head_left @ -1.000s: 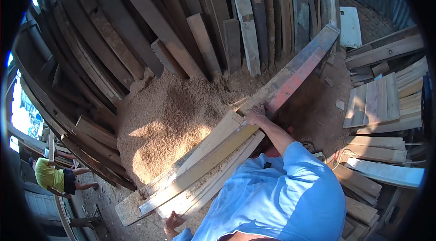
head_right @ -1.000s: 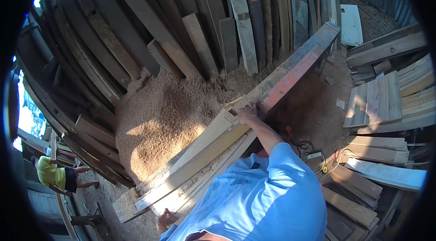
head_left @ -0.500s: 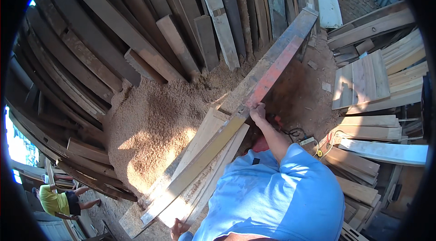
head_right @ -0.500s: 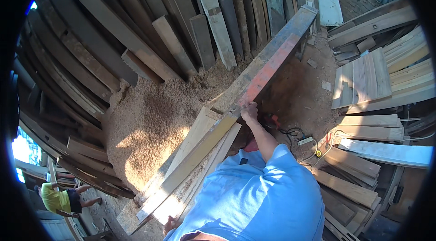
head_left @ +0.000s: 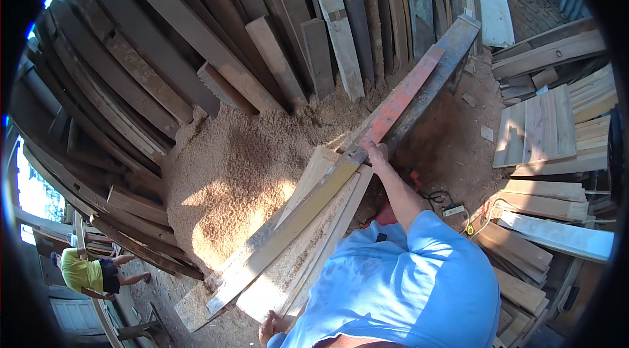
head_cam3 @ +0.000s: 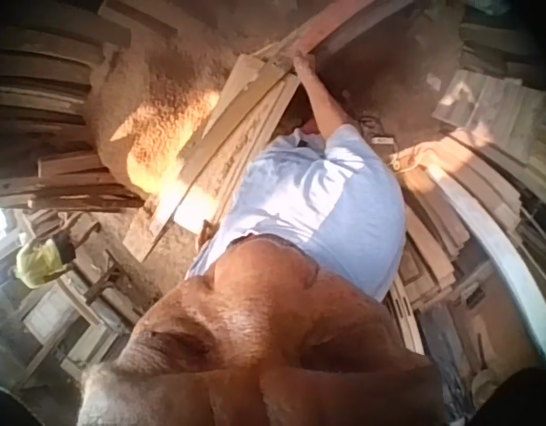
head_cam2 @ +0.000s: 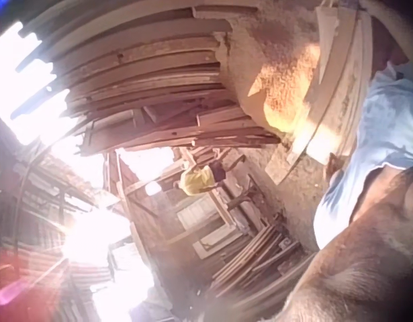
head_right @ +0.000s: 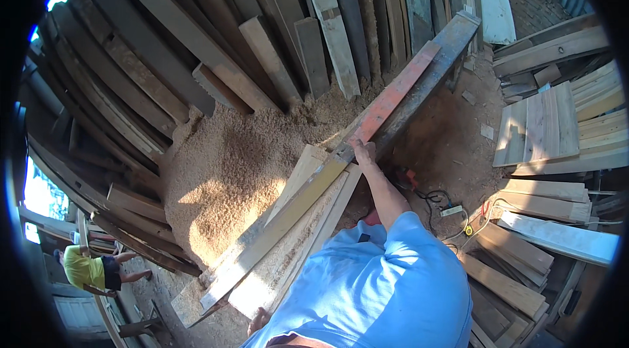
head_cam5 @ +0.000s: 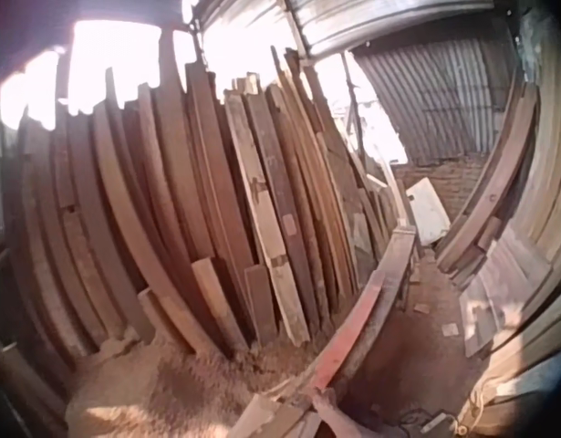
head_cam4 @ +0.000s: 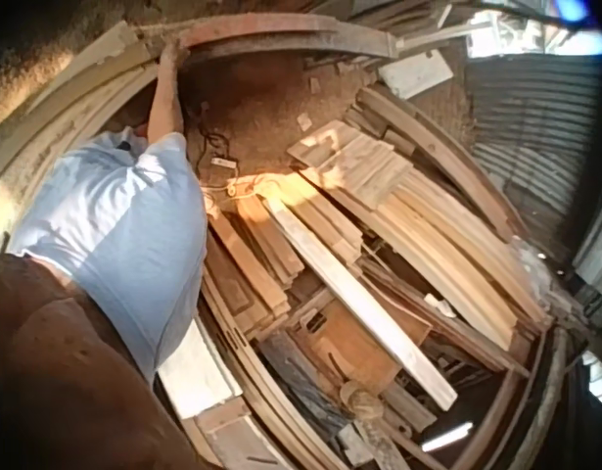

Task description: The person sands small wood blocks using a power sander. They pick up a block, run the sander over it, place it aside among other wood pieces, and repeat this for multiple blocks.

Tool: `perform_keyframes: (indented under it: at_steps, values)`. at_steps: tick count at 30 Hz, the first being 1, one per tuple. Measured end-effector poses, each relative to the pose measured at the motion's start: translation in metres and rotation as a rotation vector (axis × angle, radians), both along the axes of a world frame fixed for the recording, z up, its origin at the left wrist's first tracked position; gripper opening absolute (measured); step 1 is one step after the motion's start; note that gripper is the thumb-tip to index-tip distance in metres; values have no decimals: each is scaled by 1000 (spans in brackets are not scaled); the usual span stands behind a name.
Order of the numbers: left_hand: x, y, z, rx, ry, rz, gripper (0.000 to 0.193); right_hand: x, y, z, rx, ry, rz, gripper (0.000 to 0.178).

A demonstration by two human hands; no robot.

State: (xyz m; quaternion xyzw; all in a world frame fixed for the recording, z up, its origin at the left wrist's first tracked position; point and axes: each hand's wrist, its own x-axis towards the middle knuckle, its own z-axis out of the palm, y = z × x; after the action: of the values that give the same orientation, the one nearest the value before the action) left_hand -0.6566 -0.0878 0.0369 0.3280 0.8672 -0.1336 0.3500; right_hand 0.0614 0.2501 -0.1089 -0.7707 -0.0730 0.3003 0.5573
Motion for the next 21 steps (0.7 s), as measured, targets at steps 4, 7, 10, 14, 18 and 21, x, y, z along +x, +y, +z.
perform_keyframes:
  at_steps: [4, 7, 10, 14, 18, 21]
  values:
    - [44, -5, 51, -27, -211, 125, 72, 13, -6, -5, -11, -65, -5, 40]
    - [38, -40, 42, -41, -250, 253, 66, -32, -11, 17, 72, 24, 35, 38]
    - [38, -75, 4, -31, -358, 374, 60, -32, -27, 26, 57, 88, 146, 33]
    - [30, -127, -54, 141, -728, 705, 54, -24, -48, 26, -38, -124, 441, 25]
    - [85, -128, -60, 400, -1085, 956, 46, -9, -105, -2, -195, -420, 582, 19]
    - [86, -154, -56, 650, -1071, 1192, 37, -75, -132, 53, -439, 308, 933, 21]
